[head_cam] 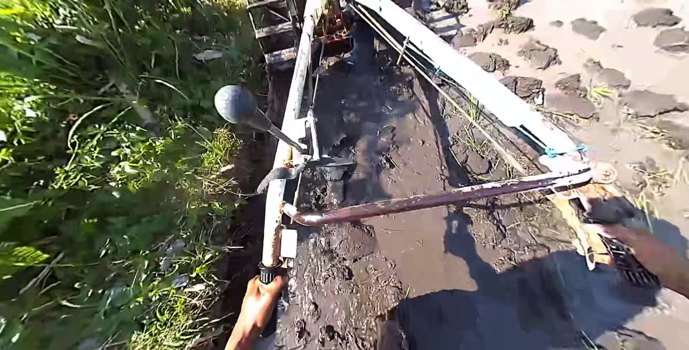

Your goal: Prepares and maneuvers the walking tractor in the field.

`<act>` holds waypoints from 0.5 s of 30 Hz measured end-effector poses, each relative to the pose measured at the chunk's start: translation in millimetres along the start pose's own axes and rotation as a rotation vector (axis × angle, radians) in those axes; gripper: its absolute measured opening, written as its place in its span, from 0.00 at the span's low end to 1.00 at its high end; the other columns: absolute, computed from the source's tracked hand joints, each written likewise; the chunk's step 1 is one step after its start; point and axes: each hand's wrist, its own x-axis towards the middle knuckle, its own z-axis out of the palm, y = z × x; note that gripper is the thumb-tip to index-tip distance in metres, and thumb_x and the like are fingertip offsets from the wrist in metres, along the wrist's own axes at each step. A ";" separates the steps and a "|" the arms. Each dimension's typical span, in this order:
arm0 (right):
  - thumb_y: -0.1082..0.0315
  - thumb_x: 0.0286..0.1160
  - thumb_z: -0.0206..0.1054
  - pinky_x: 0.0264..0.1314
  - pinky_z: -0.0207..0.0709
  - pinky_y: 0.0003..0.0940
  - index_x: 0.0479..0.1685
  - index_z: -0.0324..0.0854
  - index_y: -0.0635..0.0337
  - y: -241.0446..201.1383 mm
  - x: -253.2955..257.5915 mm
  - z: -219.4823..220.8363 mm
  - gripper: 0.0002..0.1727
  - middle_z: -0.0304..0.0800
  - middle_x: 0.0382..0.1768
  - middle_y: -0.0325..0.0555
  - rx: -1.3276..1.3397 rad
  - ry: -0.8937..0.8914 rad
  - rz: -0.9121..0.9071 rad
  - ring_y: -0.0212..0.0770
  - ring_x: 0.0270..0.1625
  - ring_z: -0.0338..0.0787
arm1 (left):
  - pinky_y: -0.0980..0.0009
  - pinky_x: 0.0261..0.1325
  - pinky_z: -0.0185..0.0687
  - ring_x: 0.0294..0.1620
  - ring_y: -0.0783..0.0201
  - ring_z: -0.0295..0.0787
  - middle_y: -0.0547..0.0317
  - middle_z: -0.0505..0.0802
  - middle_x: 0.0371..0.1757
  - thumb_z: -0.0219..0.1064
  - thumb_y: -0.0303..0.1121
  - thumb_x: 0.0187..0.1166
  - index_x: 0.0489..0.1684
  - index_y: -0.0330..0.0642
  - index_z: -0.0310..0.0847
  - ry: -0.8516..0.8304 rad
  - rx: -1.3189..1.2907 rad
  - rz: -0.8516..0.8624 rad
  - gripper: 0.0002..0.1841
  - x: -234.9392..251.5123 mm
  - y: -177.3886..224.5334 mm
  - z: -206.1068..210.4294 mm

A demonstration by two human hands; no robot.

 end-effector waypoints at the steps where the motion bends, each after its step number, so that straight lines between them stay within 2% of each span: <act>1: 0.68 0.89 0.53 0.81 0.64 0.50 0.78 0.62 0.83 -27.4 0.6 6.7 0.27 0.71 0.74 0.77 -0.028 0.014 -0.010 0.55 0.74 0.76 | 0.67 0.36 0.77 0.26 0.70 0.79 0.63 0.83 0.25 0.70 0.32 0.72 0.35 0.35 0.83 -0.013 0.002 -0.020 0.08 13.1 11.2 4.0; 2: 0.67 0.89 0.54 0.85 0.59 0.51 0.80 0.60 0.83 -53.0 1.2 14.6 0.29 0.67 0.78 0.79 -0.061 0.034 -0.015 0.60 0.80 0.72 | 0.66 0.36 0.76 0.25 0.69 0.78 0.62 0.82 0.24 0.70 0.33 0.73 0.34 0.36 0.83 -0.010 0.003 -0.029 0.08 27.2 20.6 7.2; 3: 0.65 0.89 0.54 0.86 0.60 0.50 0.81 0.60 0.82 -77.1 1.4 21.0 0.30 0.67 0.80 0.77 -0.105 0.023 -0.022 0.60 0.82 0.72 | 0.66 0.35 0.76 0.24 0.69 0.78 0.63 0.83 0.23 0.70 0.34 0.73 0.33 0.37 0.83 0.000 0.004 -0.032 0.08 40.9 28.3 6.0; 4: 0.64 0.90 0.52 0.86 0.61 0.49 0.83 0.57 0.82 -92.1 7.5 23.1 0.31 0.65 0.80 0.78 -0.134 -0.058 -0.046 0.59 0.81 0.72 | 0.66 0.34 0.78 0.24 0.70 0.79 0.64 0.83 0.22 0.71 0.35 0.72 0.31 0.39 0.83 0.031 0.011 -0.029 0.08 54.7 32.9 -2.0; 5: 0.65 0.91 0.52 0.83 0.65 0.44 0.82 0.56 0.83 -100.1 15.0 29.3 0.31 0.68 0.78 0.77 -0.110 -0.147 -0.098 0.54 0.78 0.75 | 0.65 0.34 0.79 0.24 0.69 0.80 0.63 0.84 0.22 0.71 0.36 0.72 0.30 0.39 0.83 0.063 0.026 -0.030 0.09 72.0 34.3 -17.1; 6: 0.67 0.90 0.52 0.78 0.71 0.35 0.81 0.59 0.82 -110.9 15.8 45.4 0.29 0.74 0.73 0.71 -0.031 -0.181 -0.099 0.43 0.72 0.80 | 0.61 0.35 0.80 0.25 0.66 0.81 0.60 0.85 0.24 0.71 0.36 0.73 0.32 0.37 0.84 0.085 0.035 -0.039 0.10 93.2 33.4 -37.4; 7: 0.70 0.89 0.49 0.66 0.77 0.29 0.76 0.64 0.80 -116.0 12.1 65.8 0.24 0.81 0.61 0.61 0.068 -0.178 -0.055 0.33 0.58 0.84 | 0.59 0.39 0.80 0.29 0.64 0.82 0.56 0.86 0.28 0.70 0.36 0.76 0.38 0.33 0.84 0.066 0.024 -0.063 0.12 112.6 33.7 -59.8; 8: 0.69 0.89 0.47 0.55 0.80 0.26 0.72 0.67 0.77 -116.0 13.9 84.7 0.21 0.83 0.51 0.52 0.160 -0.184 0.008 0.29 0.48 0.85 | 0.60 0.40 0.82 0.30 0.64 0.83 0.56 0.87 0.30 0.69 0.35 0.78 0.42 0.32 0.83 0.028 -0.002 -0.086 0.11 131.4 34.1 -78.0; 10: 0.66 0.90 0.46 0.47 0.79 0.26 0.67 0.70 0.74 -110.9 41.8 106.1 0.20 0.83 0.42 0.46 0.246 -0.140 0.053 0.28 0.39 0.83 | 0.67 0.37 0.84 0.28 0.68 0.85 0.60 0.88 0.29 0.66 0.31 0.79 0.46 0.34 0.80 -0.073 -0.108 -0.093 0.09 158.3 50.1 -89.2; 11: 0.65 0.92 0.47 0.47 0.79 0.28 0.66 0.71 0.73 -113.9 64.2 103.9 0.20 0.83 0.43 0.47 0.217 -0.091 0.034 0.30 0.40 0.83 | 0.70 0.36 0.85 0.28 0.72 0.86 0.64 0.88 0.29 0.64 0.31 0.77 0.47 0.38 0.79 -0.117 -0.156 -0.065 0.08 166.4 68.3 -84.4; 12: 0.62 0.91 0.49 0.53 0.79 0.34 0.67 0.73 0.73 -121.6 89.5 92.1 0.22 0.85 0.49 0.52 0.145 -0.047 -0.006 0.34 0.46 0.85 | 0.72 0.36 0.86 0.28 0.74 0.86 0.67 0.89 0.28 0.64 0.31 0.72 0.46 0.40 0.79 -0.131 -0.203 -0.032 0.09 175.8 85.4 -72.2; 13: 0.59 0.90 0.51 0.66 0.76 0.43 0.71 0.73 0.74 -131.5 112.1 75.5 0.25 0.84 0.61 0.60 0.063 -0.039 -0.046 0.43 0.58 0.84 | 0.72 0.36 0.85 0.29 0.73 0.86 0.66 0.88 0.29 0.65 0.31 0.72 0.46 0.39 0.79 -0.132 -0.234 -0.012 0.10 184.7 100.5 -58.4; 15: 0.54 0.93 0.50 0.76 0.68 0.58 0.76 0.70 0.75 -155.6 143.4 58.5 0.30 0.77 0.71 0.71 -0.067 -0.029 -0.060 0.57 0.70 0.80 | 0.70 0.37 0.84 0.29 0.72 0.85 0.63 0.88 0.30 0.67 0.31 0.75 0.46 0.36 0.80 -0.074 -0.201 0.000 0.09 200.5 125.9 -40.1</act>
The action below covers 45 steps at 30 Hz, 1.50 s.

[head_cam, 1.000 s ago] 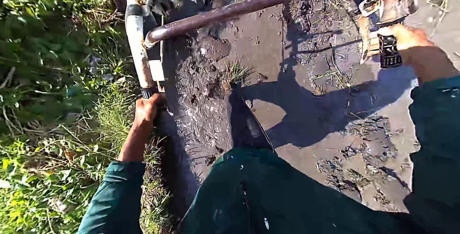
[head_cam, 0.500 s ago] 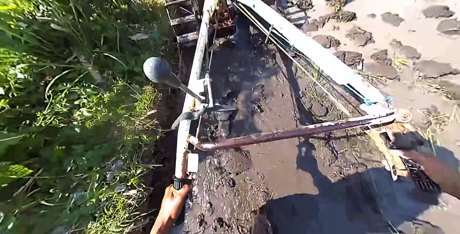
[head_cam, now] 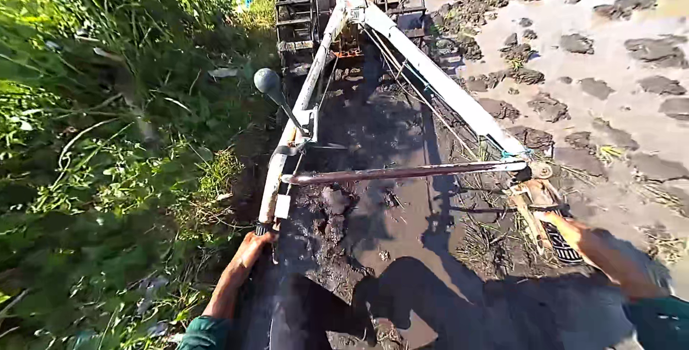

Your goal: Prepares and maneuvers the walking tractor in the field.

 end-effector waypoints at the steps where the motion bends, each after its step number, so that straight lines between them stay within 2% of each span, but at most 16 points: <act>1: 0.54 0.93 0.49 0.74 0.68 0.60 0.75 0.70 0.76 -14.4 18.8 0.3 0.30 0.77 0.69 0.74 -0.020 0.025 0.005 0.60 0.68 0.80 | 0.68 0.39 0.84 0.31 0.70 0.85 0.60 0.88 0.32 0.69 0.32 0.76 0.49 0.34 0.81 0.071 0.066 0.023 0.11 13.8 13.9 3.9; 4: 0.53 0.93 0.52 0.66 0.74 0.56 0.72 0.72 0.73 -62.5 47.3 23.7 0.29 0.82 0.61 0.69 -0.055 0.025 0.061 0.54 0.57 0.84 | 0.41 0.61 0.80 0.55 0.43 0.89 0.36 0.91 0.53 0.75 0.42 0.76 0.63 0.32 0.83 0.332 0.452 0.093 0.24 62.2 44.4 -16.3; 6: 0.53 0.91 0.55 0.50 0.74 0.45 0.64 0.76 0.71 -96.5 39.6 60.5 0.25 0.81 0.45 0.55 -0.015 0.035 0.072 0.41 0.40 0.79 | 0.30 0.70 0.72 0.67 0.29 0.84 0.25 0.88 0.61 0.72 0.48 0.78 0.66 0.31 0.82 0.444 0.704 0.059 0.29 91.1 60.6 -36.6; 12: 0.51 0.88 0.59 0.42 0.81 0.44 0.58 0.79 0.67 -166.8 27.1 169.5 0.24 0.84 0.37 0.49 0.062 -0.028 0.166 0.40 0.33 0.84 | 0.26 0.68 0.71 0.70 0.25 0.81 0.20 0.85 0.64 0.68 0.50 0.80 0.65 0.27 0.80 0.625 0.829 -0.017 0.30 206.1 83.9 -124.5; 16: 0.53 0.86 0.62 0.37 0.83 0.41 0.52 0.81 0.67 -211.6 22.7 229.9 0.22 0.84 0.29 0.45 0.130 -0.032 0.214 0.38 0.27 0.84 | 0.27 0.75 0.66 0.76 0.25 0.76 0.21 0.82 0.70 0.68 0.50 0.80 0.72 0.27 0.77 0.620 0.819 -0.043 0.33 280.5 95.7 -182.6; 19: 0.57 0.87 0.60 0.33 0.83 0.37 0.52 0.81 0.67 -240.6 25.4 258.5 0.19 0.84 0.26 0.43 0.179 -0.037 0.232 0.37 0.25 0.85 | 0.25 0.68 0.70 0.69 0.25 0.82 0.22 0.87 0.63 0.67 0.48 0.80 0.65 0.27 0.81 0.596 0.841 -0.029 0.29 318.2 112.8 -207.7; 23: 0.63 0.86 0.54 0.29 0.84 0.31 0.56 0.76 0.70 -277.7 30.2 282.7 0.17 0.83 0.24 0.39 0.315 -0.095 0.184 0.32 0.23 0.85 | 0.26 0.72 0.69 0.73 0.27 0.80 0.22 0.85 0.68 0.64 0.50 0.83 0.71 0.28 0.78 0.575 0.854 -0.121 0.31 358.6 140.6 -231.3; 27: 0.67 0.80 0.47 0.51 0.82 0.25 0.65 0.69 0.71 -302.9 46.0 279.7 0.21 0.87 0.44 0.41 0.437 -0.292 0.109 0.27 0.45 0.88 | 0.29 0.69 0.71 0.65 0.27 0.83 0.20 0.86 0.62 0.72 0.39 0.79 0.67 0.22 0.78 0.433 0.748 0.037 0.27 384.5 166.5 -264.8; 30: 0.64 0.81 0.52 0.57 0.86 0.32 0.67 0.72 0.70 -273.9 86.9 278.9 0.22 0.91 0.50 0.48 0.450 -0.259 0.147 0.35 0.51 0.92 | 0.60 0.49 0.85 0.44 0.63 0.86 0.50 0.88 0.52 0.68 0.29 0.78 0.75 0.37 0.71 0.110 0.405 -0.033 0.25 396.3 165.0 -284.2; 32: 0.64 0.87 0.49 0.54 0.87 0.35 0.66 0.74 0.70 -266.2 121.9 267.1 0.20 0.91 0.49 0.51 0.469 -0.156 0.162 0.38 0.49 0.92 | 0.66 0.42 0.87 0.40 0.68 0.87 0.62 0.87 0.45 0.64 0.39 0.71 0.69 0.48 0.70 -0.130 0.113 -0.096 0.25 419.4 157.3 -278.5; 33: 0.63 0.90 0.47 0.52 0.86 0.33 0.66 0.74 0.68 -274.3 139.9 251.2 0.20 0.90 0.47 0.47 0.416 -0.108 0.141 0.35 0.47 0.90 | 0.67 0.41 0.90 0.39 0.70 0.90 0.68 0.90 0.42 0.69 0.45 0.57 0.62 0.54 0.74 -0.214 0.017 -0.099 0.28 433.8 156.2 -264.2; 36: 0.55 0.87 0.46 0.41 0.85 0.33 0.61 0.74 0.60 -285.3 198.9 199.9 0.20 0.84 0.37 0.38 0.292 -0.083 0.148 0.31 0.36 0.86 | 0.70 0.43 0.92 0.40 0.70 0.94 0.68 0.95 0.41 0.76 0.52 0.45 0.50 0.57 0.83 -0.440 -0.097 -0.046 0.28 460.9 172.5 -215.1; 39: 0.52 0.92 0.36 0.35 0.84 0.28 0.52 0.76 0.55 -309.8 256.2 164.3 0.24 0.85 0.30 0.34 0.255 -0.115 0.157 0.30 0.30 0.87 | 0.77 0.30 0.85 0.25 0.75 0.87 0.71 0.90 0.25 0.66 0.46 0.65 0.33 0.57 0.83 -0.471 -0.063 -0.013 0.08 470.2 214.4 -166.0; 41: 0.50 0.94 0.38 0.30 0.81 0.27 0.48 0.75 0.52 -335.8 287.0 156.3 0.23 0.83 0.26 0.33 0.253 -0.054 0.181 0.30 0.26 0.84 | 0.70 0.29 0.83 0.24 0.69 0.84 0.62 0.87 0.26 0.56 0.40 0.84 0.41 0.46 0.79 -0.227 0.045 -0.057 0.10 470.0 251.0 -135.9; 43: 0.50 0.93 0.45 0.31 0.79 0.28 0.55 0.76 0.54 -358.3 309.1 154.3 0.20 0.81 0.30 0.34 0.219 0.027 0.179 0.29 0.27 0.82 | 0.55 0.39 0.82 0.35 0.58 0.84 0.50 0.87 0.39 0.61 0.41 0.85 0.58 0.36 0.79 -0.063 0.148 -0.114 0.17 478.6 286.2 -108.1; 45: 0.49 0.92 0.48 0.28 0.77 0.25 0.53 0.76 0.54 -377.5 340.6 152.5 0.19 0.79 0.28 0.32 0.218 0.056 0.159 0.27 0.24 0.79 | 0.53 0.39 0.83 0.35 0.58 0.85 0.49 0.89 0.40 0.62 0.47 0.83 0.56 0.36 0.80 -0.029 0.210 -0.072 0.21 505.1 304.6 -95.9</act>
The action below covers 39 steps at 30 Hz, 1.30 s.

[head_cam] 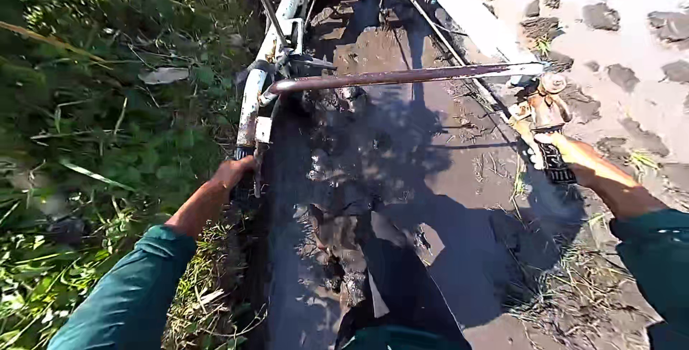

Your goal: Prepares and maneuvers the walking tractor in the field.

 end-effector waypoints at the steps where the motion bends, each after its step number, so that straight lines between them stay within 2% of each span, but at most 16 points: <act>1: 0.48 0.93 0.47 0.25 0.76 0.23 0.51 0.76 0.53 -10.6 10.8 7.1 0.20 0.77 0.25 0.31 -0.002 -0.009 0.001 0.26 0.21 0.78 | 0.54 0.38 0.84 0.34 0.58 0.86 0.50 0.89 0.39 0.63 0.49 0.83 0.54 0.37 0.81 0.018 0.011 0.024 0.21 19.0 4.0 -5.9; 6: 0.50 0.92 0.53 0.30 0.75 0.29 0.58 0.78 0.63 -76.6 0.1 97.1 0.23 0.77 0.30 0.38 0.023 -0.037 -0.014 0.30 0.24 0.76 | 0.58 0.45 0.81 0.38 0.62 0.82 0.52 0.87 0.45 0.61 0.41 0.85 0.61 0.35 0.79 0.140 0.047 0.084 0.18 98.5 46.1 -89.3; 11: 0.55 0.93 0.52 0.26 0.88 0.36 0.47 0.75 0.62 -98.4 -7.1 200.4 0.18 0.82 0.19 0.41 0.276 -0.198 0.102 0.38 0.19 0.87 | 0.59 0.45 0.83 0.37 0.62 0.85 0.51 0.89 0.43 0.61 0.38 0.85 0.60 0.32 0.79 0.134 0.047 0.071 0.17 200.1 54.0 -173.0; 16: 0.67 0.92 0.48 0.15 0.75 0.24 0.44 0.71 0.58 -160.3 -28.2 299.7 0.09 0.73 0.13 0.34 0.342 -0.148 0.167 0.29 0.12 0.76 | 0.64 0.44 0.84 0.36 0.66 0.86 0.55 0.89 0.43 0.59 0.36 0.87 0.61 0.35 0.77 0.106 0.074 0.040 0.15 289.3 76.4 -252.8; 18: 0.68 0.90 0.46 0.17 0.78 0.24 0.43 0.72 0.59 -182.8 -27.7 333.3 0.10 0.75 0.12 0.32 0.342 -0.166 0.136 0.28 0.12 0.78 | 0.54 0.55 0.81 0.49 0.57 0.85 0.44 0.88 0.53 0.68 0.39 0.81 0.67 0.31 0.77 0.265 0.265 0.104 0.23 313.5 88.5 -271.3; 20: 0.68 0.91 0.45 0.17 0.78 0.24 0.42 0.70 0.59 -207.7 -25.5 366.1 0.11 0.74 0.12 0.32 0.332 -0.163 0.161 0.28 0.12 0.78 | 0.34 0.78 0.66 0.73 0.29 0.78 0.18 0.80 0.70 0.76 0.39 0.74 0.73 0.20 0.72 0.542 0.323 0.310 0.35 320.3 101.4 -270.8; 21: 0.67 0.92 0.45 0.18 0.78 0.24 0.42 0.70 0.60 -220.5 -24.7 383.0 0.11 0.73 0.12 0.33 0.337 -0.155 0.184 0.28 0.12 0.77 | 0.37 0.81 0.64 0.75 0.29 0.76 0.17 0.78 0.72 0.74 0.36 0.75 0.74 0.17 0.70 0.656 0.222 0.451 0.34 316.6 114.9 -256.3; 22: 0.66 0.92 0.46 0.17 0.78 0.25 0.43 0.70 0.60 -231.9 -23.2 399.2 0.11 0.73 0.12 0.33 0.343 -0.151 0.194 0.29 0.11 0.77 | 0.49 0.76 0.72 0.69 0.41 0.81 0.24 0.82 0.68 0.68 0.34 0.78 0.71 0.18 0.71 0.694 0.043 0.549 0.29 308.5 136.4 -229.0; 24: 0.64 0.92 0.49 0.17 0.78 0.26 0.45 0.72 0.61 -250.5 -16.3 429.8 0.11 0.73 0.12 0.34 0.350 -0.164 0.202 0.30 0.12 0.77 | 0.65 0.64 0.84 0.56 0.65 0.86 0.51 0.85 0.59 0.51 0.35 0.88 0.73 0.28 0.67 0.353 -0.445 0.580 0.22 291.5 193.8 -163.3; 26: 0.61 0.92 0.52 0.17 0.79 0.28 0.46 0.73 0.62 -264.4 -7.4 460.5 0.13 0.74 0.12 0.35 0.333 -0.180 0.191 0.31 0.12 0.77 | 0.59 0.67 0.83 0.64 0.62 0.87 0.55 0.86 0.67 0.40 0.48 0.94 0.82 0.40 0.60 -0.079 -0.900 0.526 0.27 286.8 250.5 -112.0; 27: 0.60 0.91 0.54 0.16 0.80 0.29 0.44 0.73 0.62 -274.4 -0.9 476.4 0.13 0.74 0.12 0.35 0.332 -0.188 0.180 0.32 0.11 0.78 | 0.60 0.62 0.86 0.59 0.62 0.90 0.58 0.89 0.62 0.42 0.55 0.93 0.78 0.48 0.63 -0.137 -1.099 0.501 0.26 293.0 277.6 -94.2; 28: 0.60 0.90 0.56 0.17 0.81 0.30 0.43 0.74 0.62 -286.5 3.7 490.8 0.13 0.75 0.12 0.37 0.337 -0.199 0.183 0.33 0.12 0.78 | 0.62 0.51 0.90 0.45 0.65 0.91 0.64 0.90 0.47 0.48 0.59 0.91 0.65 0.54 0.68 -0.095 -1.247 0.476 0.21 305.4 303.1 -82.7; 30: 0.58 0.90 0.55 0.20 0.81 0.32 0.46 0.75 0.62 -308.0 5.3 511.9 0.15 0.77 0.15 0.38 0.343 -0.228 0.189 0.34 0.14 0.79 | 0.74 0.25 0.82 0.19 0.74 0.76 0.74 0.75 0.23 0.50 0.60 0.90 0.50 0.61 0.66 0.064 -1.339 0.489 0.16 343.1 337.7 -70.0; 32: 0.57 0.92 0.54 0.23 0.83 0.34 0.50 0.74 0.64 -344.1 13.7 543.8 0.17 0.77 0.17 0.39 0.314 -0.278 0.135 0.35 0.16 0.81 | 0.75 0.11 0.72 0.07 0.73 0.67 0.71 0.69 0.14 0.50 0.50 0.94 0.43 0.51 0.66 0.284 -1.453 0.490 0.15 391.6 375.6 -94.0; 34: 0.58 0.90 0.56 0.25 0.85 0.36 0.49 0.76 0.66 -366.8 18.7 577.1 0.17 0.80 0.18 0.40 0.305 -0.305 0.079 0.36 0.18 0.83 | 0.74 0.09 0.72 0.06 0.72 0.67 0.69 0.69 0.12 0.49 0.47 0.95 0.42 0.47 0.65 0.355 -1.414 0.452 0.15 425.2 391.0 -125.2; 39: 0.66 0.85 0.63 0.29 0.84 0.34 0.50 0.79 0.69 -442.6 28.2 663.8 0.12 0.82 0.23 0.43 0.294 -0.356 0.064 0.36 0.21 0.83 | 0.82 0.19 0.73 0.14 0.78 0.69 0.73 0.71 0.23 0.46 0.57 0.93 0.52 0.57 0.67 0.251 -1.026 0.288 0.17 420.7 421.0 -202.1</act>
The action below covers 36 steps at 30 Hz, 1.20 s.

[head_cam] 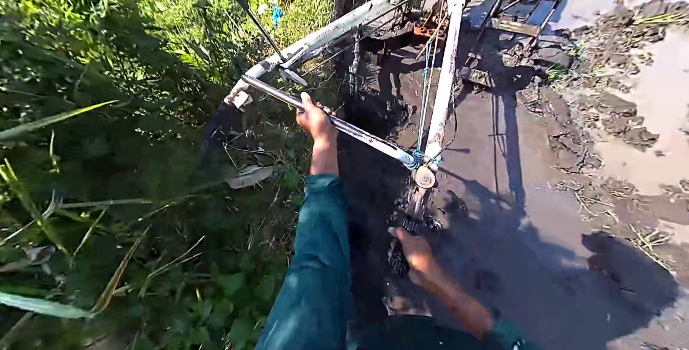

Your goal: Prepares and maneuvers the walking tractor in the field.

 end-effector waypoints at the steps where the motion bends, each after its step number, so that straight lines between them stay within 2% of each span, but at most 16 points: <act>1: 0.67 0.85 0.62 0.31 0.84 0.34 0.49 0.79 0.69 -7.9 10.3 20.1 0.11 0.82 0.24 0.43 -0.009 -0.028 0.005 0.36 0.22 0.83 | 0.80 0.18 0.75 0.13 0.77 0.70 0.73 0.71 0.22 0.47 0.56 0.93 0.50 0.55 0.68 0.046 -0.054 0.021 0.16 39.0 1.3 0.2; 4: 0.65 0.81 0.66 0.34 0.84 0.36 0.49 0.80 0.70 -25.2 43.7 66.3 0.13 0.83 0.26 0.45 0.014 -0.013 0.050 0.37 0.25 0.84 | 0.76 0.13 0.75 0.09 0.75 0.69 0.71 0.72 0.16 0.52 0.50 0.93 0.37 0.51 0.68 0.054 -0.214 0.135 0.16 165.7 -21.7 5.7; 6: 0.66 0.80 0.68 0.34 0.84 0.35 0.50 0.79 0.70 -45.3 63.8 98.1 0.13 0.84 0.27 0.45 0.038 -0.011 0.049 0.37 0.26 0.84 | 0.76 0.15 0.74 0.09 0.74 0.69 0.73 0.72 0.15 0.51 0.50 0.93 0.34 0.54 0.67 0.001 -0.240 0.171 0.16 226.6 -21.6 8.1; 11: 0.66 0.84 0.64 0.49 0.81 0.31 0.47 0.84 0.67 -85.6 112.7 143.4 0.10 0.88 0.31 0.40 0.049 -0.062 -0.004 0.31 0.36 0.86 | 0.77 0.10 0.70 0.05 0.75 0.67 0.72 0.71 0.11 0.51 0.45 0.94 0.31 0.52 0.67 0.035 -0.261 0.161 0.16 302.0 -1.2 35.5; 13: 0.66 0.82 0.66 0.61 0.76 0.36 0.56 0.82 0.69 -96.8 134.7 152.7 0.14 0.87 0.44 0.48 0.055 -0.025 0.029 0.35 0.49 0.83 | 0.77 0.10 0.70 0.05 0.75 0.67 0.72 0.71 0.11 0.51 0.43 0.94 0.33 0.51 0.66 0.052 -0.248 0.147 0.15 322.0 1.3 50.0; 15: 0.64 0.84 0.62 0.61 0.75 0.33 0.57 0.81 0.68 -97.9 161.6 148.8 0.15 0.86 0.47 0.48 0.062 0.071 0.001 0.34 0.52 0.82 | 0.77 0.10 0.71 0.06 0.75 0.67 0.72 0.71 0.13 0.51 0.42 0.94 0.35 0.51 0.66 0.044 -0.244 0.131 0.13 331.2 -7.3 72.1; 17: 0.64 0.81 0.66 0.61 0.77 0.39 0.58 0.81 0.71 -96.4 190.5 114.6 0.18 0.89 0.48 0.53 0.103 0.206 -0.002 0.39 0.52 0.85 | 0.77 0.10 0.70 0.06 0.74 0.66 0.72 0.69 0.13 0.50 0.42 0.95 0.38 0.51 0.65 0.007 -0.270 0.117 0.12 320.1 -30.9 105.8; 19: 0.64 0.80 0.65 0.56 0.82 0.35 0.58 0.80 0.70 -95.1 210.9 56.5 0.18 0.90 0.43 0.48 0.125 0.262 -0.056 0.35 0.47 0.88 | 0.76 0.12 0.73 0.07 0.74 0.67 0.73 0.70 0.14 0.48 0.47 0.95 0.43 0.53 0.65 -0.056 -0.280 0.132 0.12 293.7 -65.1 146.4; 21: 0.65 0.82 0.60 0.51 0.85 0.29 0.58 0.78 0.69 -108.4 230.3 4.3 0.16 0.90 0.40 0.43 0.147 0.293 -0.103 0.30 0.42 0.89 | 0.73 0.15 0.78 0.09 0.72 0.71 0.70 0.72 0.16 0.48 0.46 0.96 0.50 0.49 0.64 -0.078 -0.265 0.135 0.11 271.0 -88.3 194.9; 23: 0.65 0.88 0.56 0.49 0.86 0.33 0.62 0.77 0.72 -135.8 246.7 -33.8 0.18 0.91 0.40 0.48 0.143 0.345 -0.063 0.34 0.40 0.91 | 0.69 0.17 0.80 0.11 0.70 0.73 0.65 0.73 0.18 0.49 0.43 0.96 0.54 0.45 0.64 -0.095 -0.189 0.125 0.11 257.1 -100.7 240.1; 26: 0.63 0.90 0.52 0.48 0.86 0.35 0.64 0.76 0.72 -168.4 286.1 -79.5 0.20 0.90 0.40 0.50 0.098 0.334 -0.049 0.37 0.38 0.91 | 0.69 0.28 0.81 0.22 0.68 0.76 0.61 0.77 0.32 0.48 0.58 0.92 0.72 0.53 0.62 -0.282 0.134 0.061 0.23 235.9 -99.1 271.5; 29: 0.60 0.91 0.52 0.44 0.87 0.36 0.64 0.76 0.71 -192.9 329.9 -108.9 0.21 0.90 0.39 0.50 0.151 0.328 -0.032 0.38 0.36 0.92 | 0.64 0.35 0.84 0.29 0.64 0.81 0.56 0.82 0.40 0.47 0.62 0.90 0.80 0.54 0.58 -0.317 0.257 0.072 0.29 253.9 -112.1 315.1; 31: 0.58 0.92 0.53 0.43 0.87 0.38 0.65 0.76 0.69 -214.6 358.7 -130.3 0.21 0.90 0.40 0.52 0.207 0.349 -0.015 0.40 0.37 0.91 | 0.60 0.34 0.86 0.29 0.61 0.83 0.51 0.84 0.42 0.46 0.60 0.92 0.81 0.47 0.57 -0.205 0.228 0.136 0.30 283.0 -138.5 370.4; 32: 0.57 0.92 0.54 0.41 0.86 0.38 0.65 0.76 0.68 -227.7 372.0 -141.0 0.21 0.90 0.39 0.51 0.217 0.364 -0.013 0.41 0.35 0.91 | 0.56 0.40 0.86 0.35 0.56 0.84 0.45 0.84 0.49 0.46 0.55 0.93 0.83 0.43 0.56 -0.168 0.218 0.148 0.30 291.6 -142.3 398.0; 34: 0.57 0.91 0.55 0.31 0.85 0.36 0.59 0.77 0.65 -254.2 393.0 -156.2 0.19 0.86 0.30 0.46 0.223 0.403 -0.029 0.38 0.26 0.87 | 0.50 0.49 0.86 0.46 0.50 0.86 0.38 0.85 0.59 0.47 0.51 0.94 0.85 0.39 0.55 -0.148 0.222 0.129 0.30 300.1 -142.3 441.1; 36: 0.55 0.92 0.54 0.23 0.79 0.31 0.56 0.77 0.62 -288.2 408.4 -157.1 0.17 0.79 0.24 0.40 0.196 0.418 -0.038 0.33 0.19 0.79 | 0.53 0.49 0.86 0.47 0.52 0.87 0.41 0.85 0.60 0.46 0.56 0.93 0.86 0.43 0.53 -0.207 0.268 0.095 0.32 311.9 -130.2 465.2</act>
